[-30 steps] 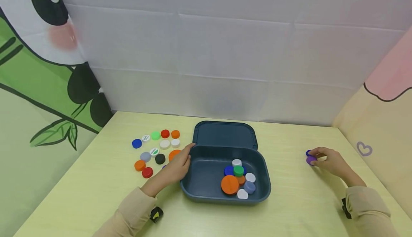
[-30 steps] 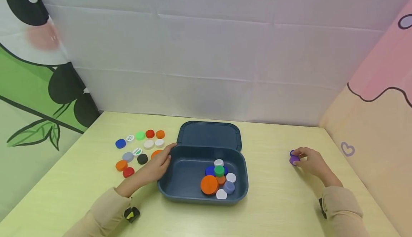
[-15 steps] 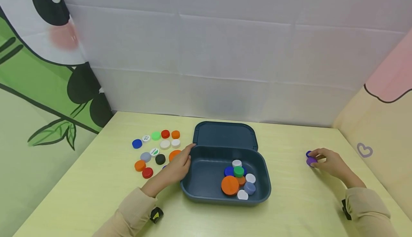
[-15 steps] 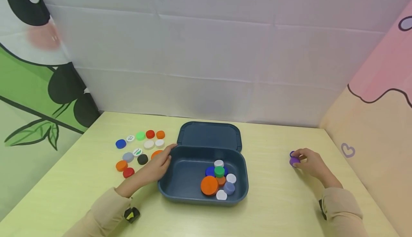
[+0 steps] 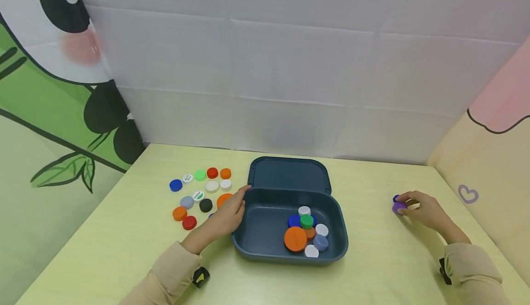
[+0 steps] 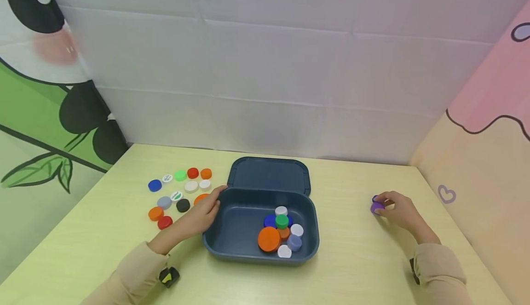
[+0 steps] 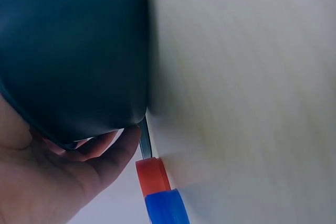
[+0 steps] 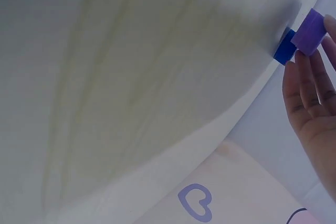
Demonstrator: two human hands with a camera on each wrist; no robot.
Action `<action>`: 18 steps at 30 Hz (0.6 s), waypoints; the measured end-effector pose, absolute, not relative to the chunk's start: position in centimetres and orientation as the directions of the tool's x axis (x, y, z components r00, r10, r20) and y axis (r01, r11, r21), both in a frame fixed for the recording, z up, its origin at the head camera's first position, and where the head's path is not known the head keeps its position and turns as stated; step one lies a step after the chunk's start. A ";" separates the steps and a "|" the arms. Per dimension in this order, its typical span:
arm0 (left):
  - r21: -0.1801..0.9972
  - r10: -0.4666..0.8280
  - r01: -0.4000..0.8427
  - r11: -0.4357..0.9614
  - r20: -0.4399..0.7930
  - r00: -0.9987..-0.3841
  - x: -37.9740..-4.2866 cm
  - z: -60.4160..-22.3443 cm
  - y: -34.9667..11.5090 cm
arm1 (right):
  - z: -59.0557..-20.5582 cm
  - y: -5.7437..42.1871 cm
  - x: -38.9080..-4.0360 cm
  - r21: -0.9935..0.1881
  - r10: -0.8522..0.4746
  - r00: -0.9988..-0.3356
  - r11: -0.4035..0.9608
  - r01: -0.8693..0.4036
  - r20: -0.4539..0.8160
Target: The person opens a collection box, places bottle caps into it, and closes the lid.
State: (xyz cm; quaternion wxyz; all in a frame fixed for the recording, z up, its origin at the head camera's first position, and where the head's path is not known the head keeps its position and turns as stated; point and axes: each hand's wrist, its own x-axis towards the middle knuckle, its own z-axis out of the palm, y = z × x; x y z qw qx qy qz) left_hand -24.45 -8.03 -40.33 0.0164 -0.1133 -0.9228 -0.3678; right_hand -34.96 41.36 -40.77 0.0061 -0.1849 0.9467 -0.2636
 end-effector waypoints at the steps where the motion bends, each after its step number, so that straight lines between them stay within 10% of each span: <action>1: 0.675 0.197 0.221 0.704 0.114 -0.974 -24.5 -40.3 -8.0 | -40.7 41.3 -34.9 -0.502 -0.355 -0.930 0.791 -0.351 0.092; 18: 0.675 0.193 0.214 0.706 0.107 -0.975 -24.4 -40.1 -7.9 | -38.8 38.3 -34.0 -0.521 -0.422 -0.869 0.697 -0.493 0.258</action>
